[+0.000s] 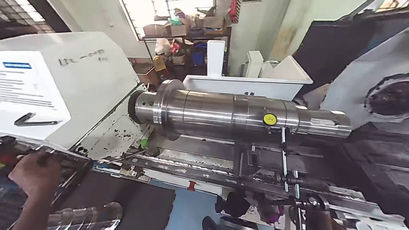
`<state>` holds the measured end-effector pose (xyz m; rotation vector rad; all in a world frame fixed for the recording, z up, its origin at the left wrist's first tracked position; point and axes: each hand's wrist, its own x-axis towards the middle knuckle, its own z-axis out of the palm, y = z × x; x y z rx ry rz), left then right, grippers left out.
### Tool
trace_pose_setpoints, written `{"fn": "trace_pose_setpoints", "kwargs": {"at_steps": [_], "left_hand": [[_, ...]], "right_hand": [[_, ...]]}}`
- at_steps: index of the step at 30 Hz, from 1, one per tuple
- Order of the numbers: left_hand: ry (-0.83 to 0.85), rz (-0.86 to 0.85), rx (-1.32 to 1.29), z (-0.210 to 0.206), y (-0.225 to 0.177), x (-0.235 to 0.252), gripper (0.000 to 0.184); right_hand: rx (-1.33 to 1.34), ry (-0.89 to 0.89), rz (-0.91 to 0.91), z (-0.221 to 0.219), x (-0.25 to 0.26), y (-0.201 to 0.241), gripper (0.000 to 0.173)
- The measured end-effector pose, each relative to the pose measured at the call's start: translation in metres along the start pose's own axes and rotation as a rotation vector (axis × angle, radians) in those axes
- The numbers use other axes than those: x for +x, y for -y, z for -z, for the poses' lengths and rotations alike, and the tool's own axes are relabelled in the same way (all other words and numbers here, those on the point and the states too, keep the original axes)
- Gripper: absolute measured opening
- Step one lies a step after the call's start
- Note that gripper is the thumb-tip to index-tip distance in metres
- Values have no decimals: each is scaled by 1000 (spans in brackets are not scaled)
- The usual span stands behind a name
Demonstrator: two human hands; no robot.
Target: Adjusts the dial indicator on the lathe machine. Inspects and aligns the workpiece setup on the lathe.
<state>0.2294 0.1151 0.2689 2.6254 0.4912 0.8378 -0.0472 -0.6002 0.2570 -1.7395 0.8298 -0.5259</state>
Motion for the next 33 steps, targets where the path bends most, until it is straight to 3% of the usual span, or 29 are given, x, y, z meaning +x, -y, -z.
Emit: {"fn": "trace_pose_setpoints", "kwargs": {"at_steps": [4,6,8,11,17,20,24,29,33], "left_hand": [[-150,260,-140,-30,-4,-31,49],[-189,255,-273,-38,-39,-72,57],[-195,199,-387,-54,-72,-123,56],[-125,228,-523,-82,-122,-210,51],[85,234,-594,-113,-202,-343,46],[137,166,-615,-119,-229,-371,40],[206,41,-722,-109,-268,-378,32],[205,-152,-987,-104,-316,-377,23],[234,-196,-1183,-94,-359,-390,19]], "right_hand": [[0,75,93,22,17,-49,44],[-4,79,69,26,14,-47,46],[-20,17,17,21,3,-18,45],[-19,-39,-37,19,-7,7,41],[269,-56,-125,46,15,-37,52],[302,-13,-22,58,23,-44,43],[277,-43,73,50,25,-1,8],[271,-10,291,21,29,48,8],[202,39,411,-1,32,75,10]]}}
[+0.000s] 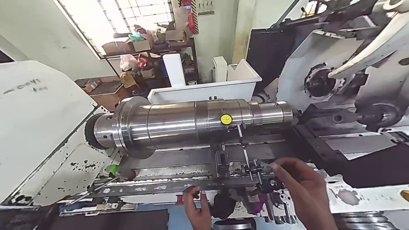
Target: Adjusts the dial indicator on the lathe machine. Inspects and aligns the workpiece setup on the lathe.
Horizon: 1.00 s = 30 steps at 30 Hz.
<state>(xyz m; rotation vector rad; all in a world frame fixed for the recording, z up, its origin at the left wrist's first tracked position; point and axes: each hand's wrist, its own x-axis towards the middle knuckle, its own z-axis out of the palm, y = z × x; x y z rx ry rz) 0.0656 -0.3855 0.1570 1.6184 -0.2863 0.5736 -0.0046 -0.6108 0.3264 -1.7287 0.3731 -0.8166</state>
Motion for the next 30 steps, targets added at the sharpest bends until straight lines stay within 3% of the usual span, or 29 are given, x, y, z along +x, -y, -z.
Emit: {"fn": "trace_pose_setpoints", "kwargs": {"at_steps": [5,10,16,25,30], "left_hand": [[79,48,-131,-34,-33,-23,15],[238,180,-191,-35,-43,-54,13],[422,352,-106,-19,-33,-66,20],[417,186,-103,-37,-13,-45,15],[389,209,-147,-54,-20,-36,15]], "right_hand": [[-224,104,56,-28,21,10,22],[-73,75,87,-30,15,11,17],[46,-18,81,8,1,0,14],[2,-284,-88,82,-4,-14,7],[-12,-167,-100,70,-10,-8,10]]}}
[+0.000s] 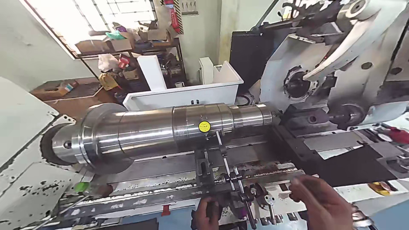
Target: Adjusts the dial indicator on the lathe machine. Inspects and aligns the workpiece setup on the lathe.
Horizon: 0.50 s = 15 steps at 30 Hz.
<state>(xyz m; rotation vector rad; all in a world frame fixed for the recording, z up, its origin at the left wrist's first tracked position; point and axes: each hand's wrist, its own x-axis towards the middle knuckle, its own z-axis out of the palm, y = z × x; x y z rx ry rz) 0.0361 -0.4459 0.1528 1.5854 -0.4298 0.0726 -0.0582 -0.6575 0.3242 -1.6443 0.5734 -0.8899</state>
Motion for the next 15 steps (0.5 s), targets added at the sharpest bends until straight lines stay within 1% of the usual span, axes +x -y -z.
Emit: {"fn": "trace_pose_setpoints", "kwargs": {"at_steps": [4,6,8,10,12,15], "left_hand": [[55,48,-74,-8,-7,-5,18],[49,27,-57,-13,-5,-10,17],[39,9,-55,-17,-3,-14,16],[28,-1,-64,-19,-4,-18,15],[25,13,-71,-16,-7,-21,13],[20,53,20,-7,-8,-25,16]], "right_hand": [[-10,201,134,-34,1,5,8],[-61,278,229,-54,9,9,13],[-185,309,289,-74,17,15,19],[-339,332,284,-91,22,20,23],[-472,347,228,-103,23,23,27],[-577,336,166,-115,22,25,29]]}}
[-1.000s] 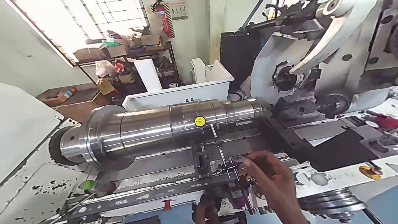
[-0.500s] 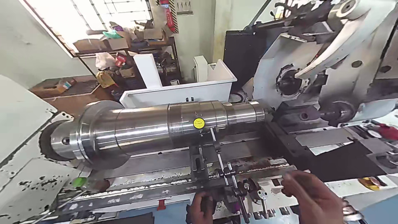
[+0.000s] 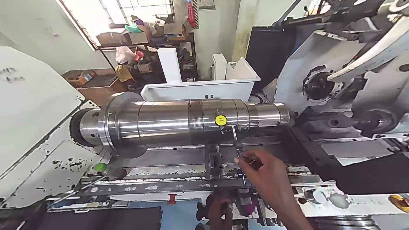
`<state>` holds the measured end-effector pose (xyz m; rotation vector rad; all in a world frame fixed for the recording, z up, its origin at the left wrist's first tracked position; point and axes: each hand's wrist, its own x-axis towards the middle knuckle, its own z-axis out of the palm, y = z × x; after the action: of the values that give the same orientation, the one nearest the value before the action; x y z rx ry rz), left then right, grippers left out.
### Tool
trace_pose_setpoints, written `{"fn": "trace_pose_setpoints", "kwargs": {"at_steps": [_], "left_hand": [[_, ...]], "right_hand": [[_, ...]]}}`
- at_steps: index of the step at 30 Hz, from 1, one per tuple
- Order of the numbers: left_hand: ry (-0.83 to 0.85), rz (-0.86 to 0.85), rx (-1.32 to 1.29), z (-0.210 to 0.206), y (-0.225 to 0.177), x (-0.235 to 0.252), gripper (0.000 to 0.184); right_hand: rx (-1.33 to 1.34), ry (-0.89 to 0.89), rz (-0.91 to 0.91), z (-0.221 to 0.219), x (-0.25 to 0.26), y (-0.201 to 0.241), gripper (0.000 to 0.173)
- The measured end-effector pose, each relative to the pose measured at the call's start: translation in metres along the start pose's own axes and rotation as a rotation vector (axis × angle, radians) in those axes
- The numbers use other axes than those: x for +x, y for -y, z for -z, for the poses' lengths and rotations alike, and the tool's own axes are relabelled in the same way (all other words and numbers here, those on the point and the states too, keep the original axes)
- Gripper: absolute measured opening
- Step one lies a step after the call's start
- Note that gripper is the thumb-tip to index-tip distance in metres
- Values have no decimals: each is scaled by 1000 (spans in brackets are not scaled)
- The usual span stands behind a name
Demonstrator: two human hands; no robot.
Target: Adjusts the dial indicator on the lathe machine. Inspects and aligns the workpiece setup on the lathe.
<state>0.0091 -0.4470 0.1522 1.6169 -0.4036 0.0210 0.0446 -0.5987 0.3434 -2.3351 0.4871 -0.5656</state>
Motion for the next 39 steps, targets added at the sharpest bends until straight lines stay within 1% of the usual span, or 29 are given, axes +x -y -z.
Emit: {"fn": "trace_pose_setpoints", "kwargs": {"at_steps": [2,5,11,14,18,21,26,32,39], "left_hand": [[-6,44,48,8,3,-1,17],[-35,84,3,21,13,-1,15],[-52,48,3,44,26,6,16],[-53,28,16,50,27,12,15],[-48,24,-54,55,28,14,14],[-29,43,-56,57,27,14,15],[-8,46,-42,64,30,10,15],[-29,19,-8,69,34,11,15],[-47,22,-13,66,34,12,15]], "right_hand": [[-33,-13,-12,-4,2,2,29],[-65,-39,-30,-8,4,7,26],[-116,-138,-30,-17,4,11,29],[-135,-193,-2,-22,4,12,27],[-175,-264,98,-28,3,12,22],[-198,-302,151,-31,3,13,20],[-201,-304,174,-32,2,12,22],[-203,-304,182,-33,1,13,23],[-205,-297,193,-33,2,11,25]]}}
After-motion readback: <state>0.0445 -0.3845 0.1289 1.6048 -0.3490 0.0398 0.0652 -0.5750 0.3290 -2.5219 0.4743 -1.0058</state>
